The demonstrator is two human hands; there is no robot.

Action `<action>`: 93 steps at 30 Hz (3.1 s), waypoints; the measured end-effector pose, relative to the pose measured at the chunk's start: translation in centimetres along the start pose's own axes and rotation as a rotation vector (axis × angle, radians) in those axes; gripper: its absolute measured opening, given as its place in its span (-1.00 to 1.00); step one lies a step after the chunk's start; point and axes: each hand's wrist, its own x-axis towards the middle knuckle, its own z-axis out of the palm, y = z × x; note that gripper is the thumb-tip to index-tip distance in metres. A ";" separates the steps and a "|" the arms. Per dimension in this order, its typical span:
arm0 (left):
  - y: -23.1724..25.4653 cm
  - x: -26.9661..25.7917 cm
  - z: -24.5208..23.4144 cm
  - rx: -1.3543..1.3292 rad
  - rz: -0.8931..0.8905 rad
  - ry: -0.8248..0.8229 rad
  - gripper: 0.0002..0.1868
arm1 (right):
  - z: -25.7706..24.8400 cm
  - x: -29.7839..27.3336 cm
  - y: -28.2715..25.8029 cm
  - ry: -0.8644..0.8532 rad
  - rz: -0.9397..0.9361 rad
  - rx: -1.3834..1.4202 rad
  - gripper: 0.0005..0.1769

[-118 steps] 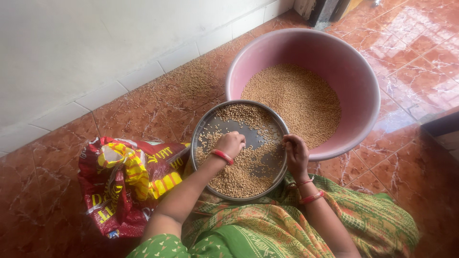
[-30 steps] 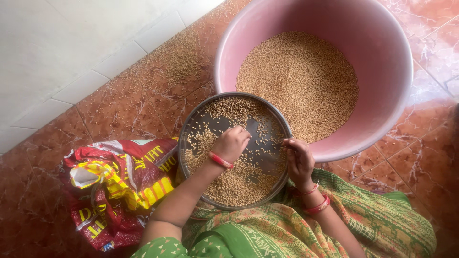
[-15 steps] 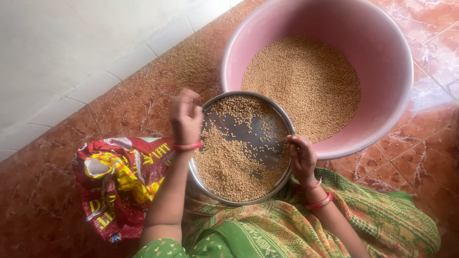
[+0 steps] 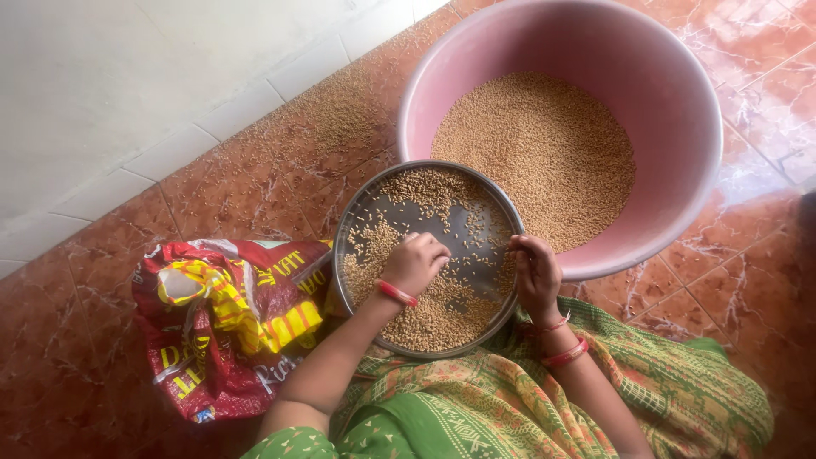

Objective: The person sits on the floor and sorts grains by hand from a metal tray into a pink basin. They repeatedly pick up grains, separate unwanted items, and transfer the cleaned grains into the basin.

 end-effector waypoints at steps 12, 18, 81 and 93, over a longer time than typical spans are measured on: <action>1.9 0.9 -1.6 0.243 0.317 0.063 -0.89 | 0.1 0.1 0.1 -0.004 -0.015 0.027 -0.74; 1.7 1.7 -0.6 0.327 0.299 -0.019 -0.90 | 0.1 0.3 -0.2 -0.004 -0.015 0.019 -0.75; 1.5 7.9 3.0 0.114 -0.069 -0.066 -0.84 | -0.1 0.5 -0.6 -0.011 -0.031 -0.008 -0.74; 0.1 7.7 1.6 0.088 0.016 -0.051 -0.90 | -0.2 1.0 -1.2 -0.008 -0.059 -0.058 -0.75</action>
